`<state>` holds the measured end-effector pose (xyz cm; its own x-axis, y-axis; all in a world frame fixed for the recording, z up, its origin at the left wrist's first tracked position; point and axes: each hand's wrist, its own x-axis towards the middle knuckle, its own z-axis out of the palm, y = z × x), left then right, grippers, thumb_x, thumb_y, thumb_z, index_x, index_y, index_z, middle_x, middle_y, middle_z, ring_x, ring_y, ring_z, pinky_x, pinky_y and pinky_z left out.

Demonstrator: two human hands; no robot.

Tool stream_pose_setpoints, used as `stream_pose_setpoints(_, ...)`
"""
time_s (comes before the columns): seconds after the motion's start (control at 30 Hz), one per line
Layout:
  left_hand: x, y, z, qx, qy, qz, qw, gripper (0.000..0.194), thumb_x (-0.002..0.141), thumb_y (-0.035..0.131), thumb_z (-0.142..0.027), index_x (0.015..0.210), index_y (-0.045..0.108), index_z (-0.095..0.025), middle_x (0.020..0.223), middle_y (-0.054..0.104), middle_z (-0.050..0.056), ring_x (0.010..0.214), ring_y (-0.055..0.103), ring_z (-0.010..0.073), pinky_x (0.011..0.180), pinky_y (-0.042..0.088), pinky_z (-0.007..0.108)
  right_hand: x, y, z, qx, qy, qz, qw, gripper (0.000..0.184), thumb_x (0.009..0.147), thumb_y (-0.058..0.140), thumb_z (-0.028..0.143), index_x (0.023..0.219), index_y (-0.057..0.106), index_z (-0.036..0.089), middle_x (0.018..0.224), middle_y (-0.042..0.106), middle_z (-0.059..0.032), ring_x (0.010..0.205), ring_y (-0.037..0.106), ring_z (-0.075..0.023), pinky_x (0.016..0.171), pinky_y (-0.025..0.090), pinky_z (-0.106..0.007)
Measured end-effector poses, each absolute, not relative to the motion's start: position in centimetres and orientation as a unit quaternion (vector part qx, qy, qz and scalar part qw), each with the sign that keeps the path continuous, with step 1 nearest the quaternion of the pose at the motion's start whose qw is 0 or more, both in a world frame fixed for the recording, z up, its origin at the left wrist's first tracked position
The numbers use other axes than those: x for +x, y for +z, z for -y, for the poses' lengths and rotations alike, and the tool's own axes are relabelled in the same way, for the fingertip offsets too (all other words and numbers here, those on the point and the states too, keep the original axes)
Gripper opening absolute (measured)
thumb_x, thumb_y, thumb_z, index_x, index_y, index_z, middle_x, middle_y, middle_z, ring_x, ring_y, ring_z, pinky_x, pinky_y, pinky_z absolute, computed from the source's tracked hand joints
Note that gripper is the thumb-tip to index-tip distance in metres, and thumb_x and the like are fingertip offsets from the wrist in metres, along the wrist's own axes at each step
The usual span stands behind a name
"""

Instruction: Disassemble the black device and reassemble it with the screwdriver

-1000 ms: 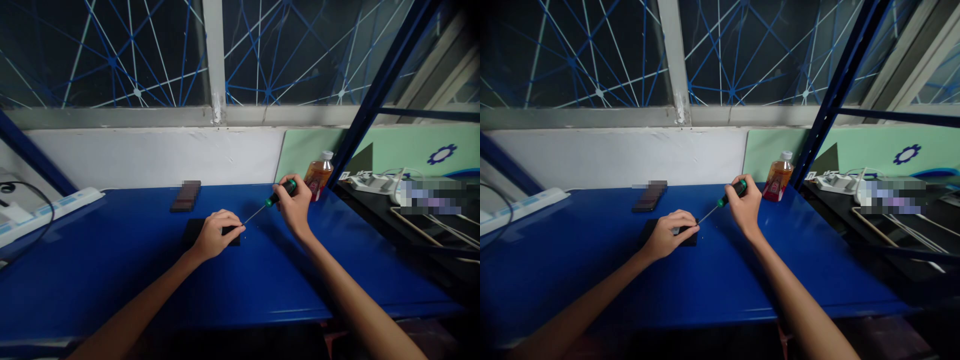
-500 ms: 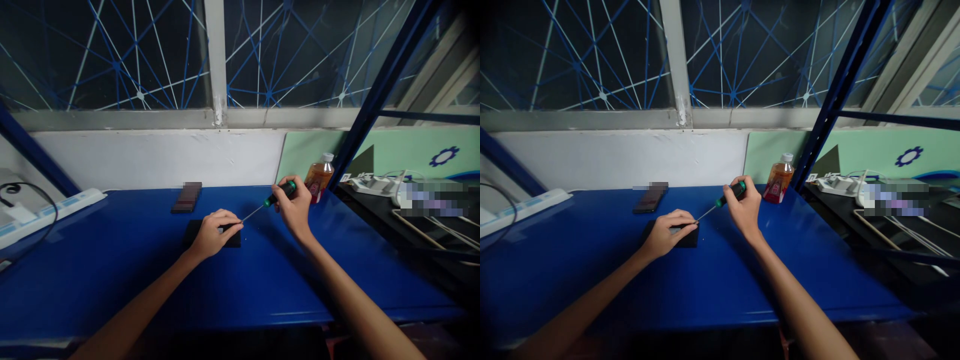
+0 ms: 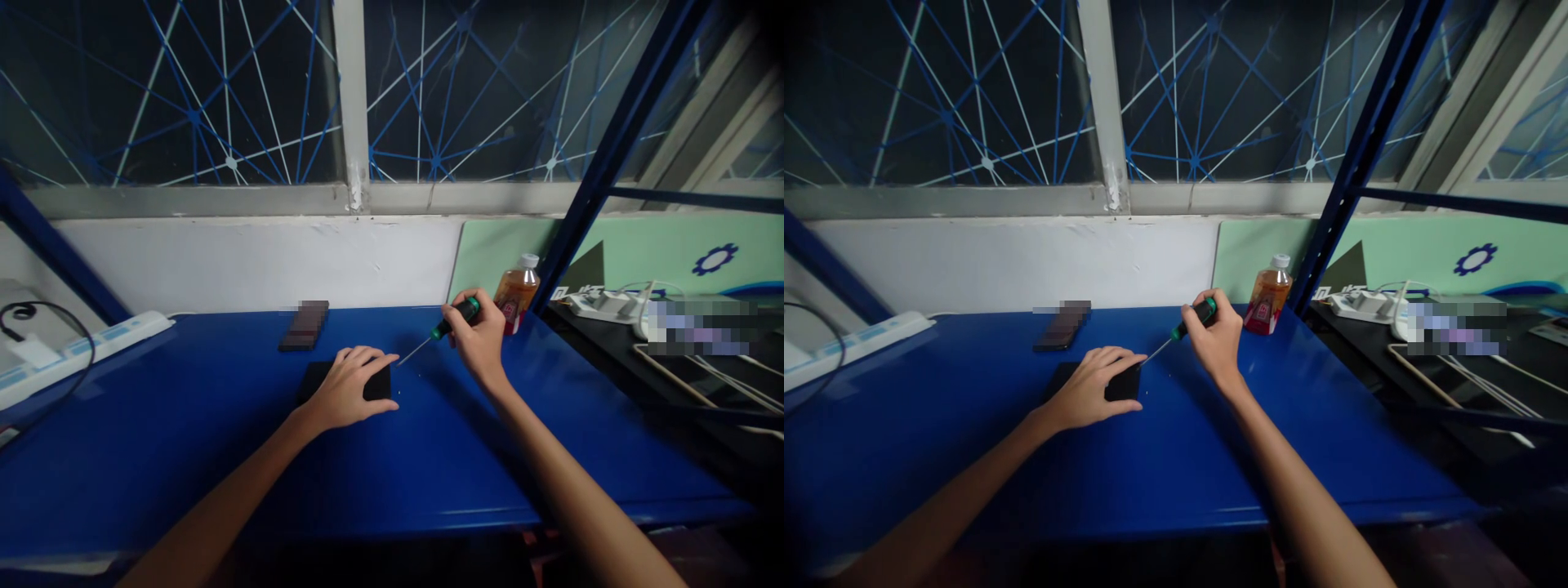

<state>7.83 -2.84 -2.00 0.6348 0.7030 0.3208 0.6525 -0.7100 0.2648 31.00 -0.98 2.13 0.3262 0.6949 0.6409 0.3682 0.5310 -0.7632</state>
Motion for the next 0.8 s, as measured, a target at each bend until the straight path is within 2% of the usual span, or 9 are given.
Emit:
stream_pose_setpoints(0.43, 7.8, -1.9, 2.9, 0.903, 0.179, -0.383, 0.076, 0.080, 0.081, 0.062, -0.058, 0.146, 0.033, -0.022, 0.134, 0.053, 0.014, 0.123, 0.046, 0.0335, 0.104, 0.031, 0.055, 31.2, 2.1, 0.9, -0.459, 0.130, 0.570, 0.670, 0.011, 0.077, 0.062, 0.025, 0.077, 0.052, 0.021, 0.060, 0.047, 0.0055, 0.046, 0.045, -0.0079, 0.042, 0.038, -0.021)
stream_pose_setpoints(0.53, 7.7, -2.2, 2.8, 0.905, 0.185, -0.376, 0.076, 0.079, 0.082, 0.062, -0.059, 0.145, 0.035, -0.021, 0.132, 0.054, 0.014, 0.123, 0.046, 0.0330, 0.104, 0.032, 0.055, 31.2, 2.1, 1.0, -0.457, 0.132, 0.570, 0.670, 0.012, 0.077, 0.063, 0.025, 0.077, 0.052, 0.021, 0.060, 0.047, 0.0055, 0.046, 0.045, -0.0077, 0.042, 0.037, -0.022)
stream_pose_setpoints(0.8, 7.0, -1.0, 2.5, 0.875, 0.300, -0.369, 0.087, 0.074, 0.083, 0.065, -0.052, 0.146, 0.034, -0.028, 0.130, 0.056, 0.011, 0.120, 0.049, 0.0309, 0.101, 0.039, 0.052, 30.7, 2.5, 1.3, -0.438, 0.170, 0.548, 0.692, 0.014, 0.080, 0.063, 0.030, 0.083, 0.052, 0.022, 0.057, 0.048, 0.0067, 0.039, 0.045, -0.0069, 0.038, 0.037, -0.022)
